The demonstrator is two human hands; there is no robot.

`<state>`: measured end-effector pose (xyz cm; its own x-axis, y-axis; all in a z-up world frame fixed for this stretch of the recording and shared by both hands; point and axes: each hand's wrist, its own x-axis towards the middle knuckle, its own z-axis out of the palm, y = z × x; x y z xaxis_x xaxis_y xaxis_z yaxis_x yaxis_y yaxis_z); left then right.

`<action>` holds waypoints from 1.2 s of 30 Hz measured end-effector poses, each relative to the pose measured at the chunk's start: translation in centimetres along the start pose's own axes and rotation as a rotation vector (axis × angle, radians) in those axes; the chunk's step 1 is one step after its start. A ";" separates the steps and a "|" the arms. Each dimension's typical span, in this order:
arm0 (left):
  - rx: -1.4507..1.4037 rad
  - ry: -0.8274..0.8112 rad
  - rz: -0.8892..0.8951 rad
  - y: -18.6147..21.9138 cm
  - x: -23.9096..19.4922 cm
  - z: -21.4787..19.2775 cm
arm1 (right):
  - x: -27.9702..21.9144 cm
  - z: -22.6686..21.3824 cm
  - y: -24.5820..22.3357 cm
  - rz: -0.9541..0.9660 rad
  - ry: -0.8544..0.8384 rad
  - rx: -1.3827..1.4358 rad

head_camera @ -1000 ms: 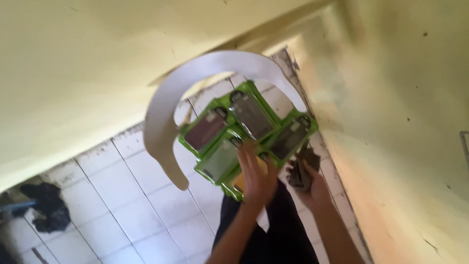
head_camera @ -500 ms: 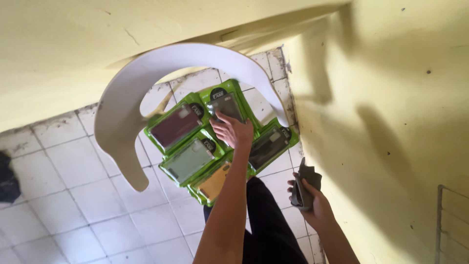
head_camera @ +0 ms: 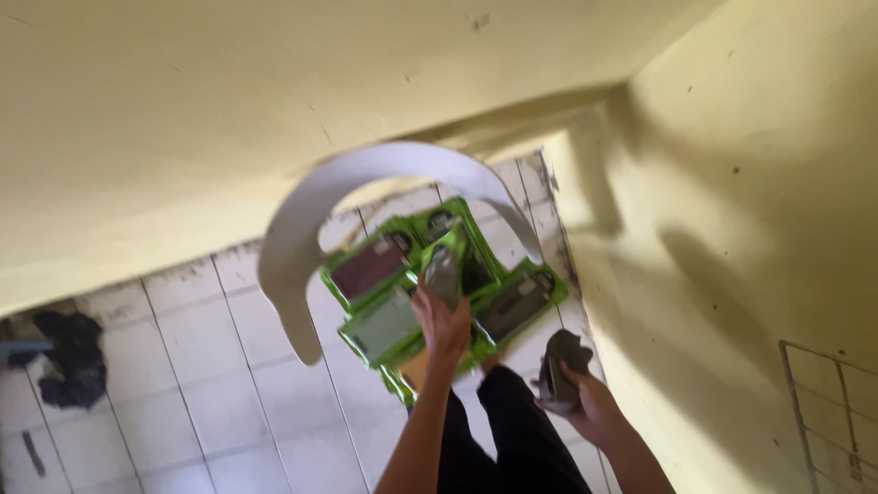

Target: The person wipes the plastic packaging of several phone cases with a cloth, then hangs each case on a wall-mounted wire display rack. The person repeats this process for multiple cases throughout the clip.

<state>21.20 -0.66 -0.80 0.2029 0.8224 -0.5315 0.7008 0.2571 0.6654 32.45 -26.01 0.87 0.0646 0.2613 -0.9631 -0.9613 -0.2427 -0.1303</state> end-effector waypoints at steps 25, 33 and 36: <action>-0.093 -0.123 0.241 -4.2 7.1 1.9 | 14.9 18.3 -2.6 -0.878 0.483 -1.110; -1.084 -0.557 -0.110 -5.1 3.4 -4.6 | 16.3 16.5 -2.6 -0.898 0.537 -1.017; -1.282 -0.880 -0.081 -4.6 0.5 -9.1 | 13.1 14.6 -1.7 -0.711 0.381 -0.512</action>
<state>11.87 3.18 0.60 0.8391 0.3572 -0.4103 -0.2091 0.9080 0.3630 31.07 -8.54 -8.13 0.7579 0.2051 -0.6192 -0.4358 -0.5472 -0.7146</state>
